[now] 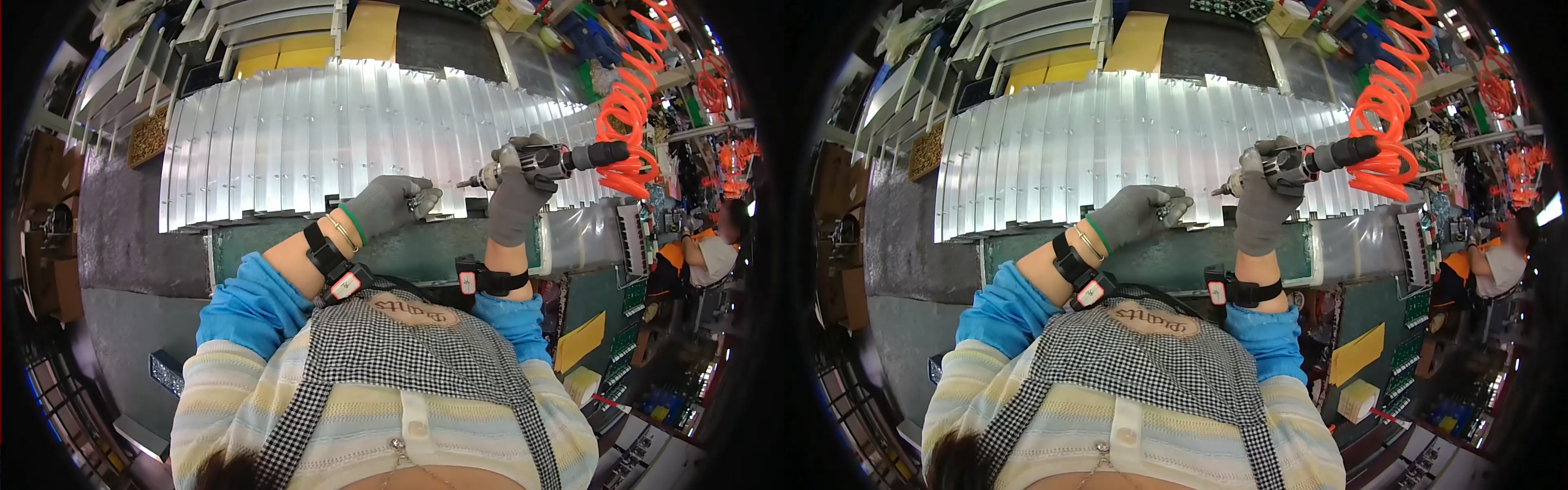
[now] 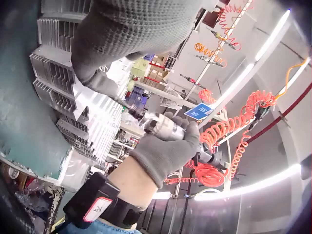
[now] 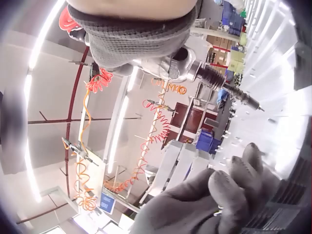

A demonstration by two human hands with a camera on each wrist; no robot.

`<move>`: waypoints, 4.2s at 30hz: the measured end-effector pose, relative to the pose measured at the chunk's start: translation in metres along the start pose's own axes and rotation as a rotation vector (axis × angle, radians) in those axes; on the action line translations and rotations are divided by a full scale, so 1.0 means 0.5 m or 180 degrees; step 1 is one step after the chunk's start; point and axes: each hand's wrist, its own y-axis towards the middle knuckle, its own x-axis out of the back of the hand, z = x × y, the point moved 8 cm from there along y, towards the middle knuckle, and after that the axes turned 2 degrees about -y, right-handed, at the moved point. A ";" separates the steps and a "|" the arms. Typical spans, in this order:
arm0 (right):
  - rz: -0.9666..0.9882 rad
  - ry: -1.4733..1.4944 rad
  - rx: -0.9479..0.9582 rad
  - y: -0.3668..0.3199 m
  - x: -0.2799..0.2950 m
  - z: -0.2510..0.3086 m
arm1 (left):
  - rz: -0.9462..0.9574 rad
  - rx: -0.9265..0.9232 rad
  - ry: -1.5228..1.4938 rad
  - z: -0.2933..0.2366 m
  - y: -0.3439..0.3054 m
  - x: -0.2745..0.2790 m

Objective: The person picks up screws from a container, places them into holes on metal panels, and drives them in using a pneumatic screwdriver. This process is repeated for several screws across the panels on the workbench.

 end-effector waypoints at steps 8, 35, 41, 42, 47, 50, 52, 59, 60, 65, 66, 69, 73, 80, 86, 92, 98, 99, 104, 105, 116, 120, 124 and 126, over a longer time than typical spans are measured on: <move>0.0094 -0.0063 -0.0012 -0.001 -0.005 -0.018 | 0.0050 -0.0317 0.0465 -0.010 -0.010 0.000; 0.0129 0.0742 -0.0173 -0.020 -0.042 0.085 | 0.0361 -0.0246 0.0749 0.013 0.012 -0.021; 0.0122 0.0737 -0.0228 -0.025 -0.036 0.074 | 0.0046 -0.0173 0.1097 0.026 0.016 -0.015; 0.0108 0.0708 -0.0233 -0.022 -0.031 0.071 | -0.0017 -0.0194 0.1164 0.028 0.019 -0.013; -0.0132 0.0640 -0.0267 -0.009 -0.005 0.062 | 0.0137 -0.0093 0.1336 0.033 0.022 -0.018; -0.0248 0.0624 -0.0218 -0.001 0.004 0.062 | 0.0017 -0.0147 0.1310 0.032 0.034 -0.016; -0.0250 0.0705 -0.0102 0.010 0.011 0.059 | -0.0092 -0.0344 0.1205 0.021 0.036 -0.017; -0.0093 0.0068 0.0273 0.062 0.028 0.023 | -0.0251 -0.0825 0.0543 -0.023 0.011 -0.020; 0.0035 0.0128 0.0151 0.066 0.027 0.004 | -0.0256 -0.0836 0.0525 -0.022 0.013 -0.018; 0.0071 0.0040 0.0090 0.081 0.025 -0.027 | -0.0377 -0.0739 0.0533 -0.019 0.029 0.013; 0.0096 -0.0003 0.0069 0.086 0.029 -0.032 | -0.0400 -0.0730 0.0537 -0.020 0.031 0.019; 0.0058 -0.0055 0.0032 0.087 0.029 -0.036 | -0.0330 -0.0681 0.0495 -0.020 0.039 0.023; 0.0200 -0.0140 0.0014 0.095 0.024 -0.050 | -0.0287 -0.0704 0.0540 -0.021 0.027 0.009; 0.0222 -0.0231 -0.0011 0.094 -0.005 -0.045 | -0.0290 -0.0752 0.0440 -0.024 0.018 0.003; 0.0292 0.0267 0.0127 0.097 0.000 0.016 | -0.0064 -0.0784 0.0389 -0.018 0.024 -0.013; 0.0184 0.0637 0.0195 0.097 0.027 0.091 | 0.0267 -0.0595 0.0346 0.023 0.063 -0.078; 0.0289 0.0429 0.0171 0.120 0.077 0.024 | -0.0136 -0.0701 0.0133 0.034 0.085 -0.056; 0.0356 0.0389 0.0129 0.119 0.074 0.012 | -0.0192 -0.0748 0.0075 0.032 0.083 -0.049; 0.0660 0.0480 -0.0135 0.109 0.038 -0.023 | -0.0318 -0.0836 0.0101 0.031 0.077 -0.048; 0.0700 0.0446 -0.0154 0.108 0.032 -0.025 | -0.0336 -0.0849 0.0098 0.031 0.078 -0.048; 0.1300 0.0078 -0.0235 0.106 -0.013 -0.050 | -0.0365 -0.0925 0.0145 0.035 0.082 -0.039; 0.1276 0.0612 -0.0305 0.103 -0.020 0.001 | -0.0229 -0.0969 0.0105 0.031 0.080 -0.049; 0.0991 0.0849 -0.0309 0.113 0.003 0.060 | 0.0065 -0.0789 0.0132 0.047 0.082 -0.077; 0.0775 0.0716 -0.0197 0.115 0.019 0.075 | 0.0081 -0.0712 0.0225 0.050 0.079 -0.099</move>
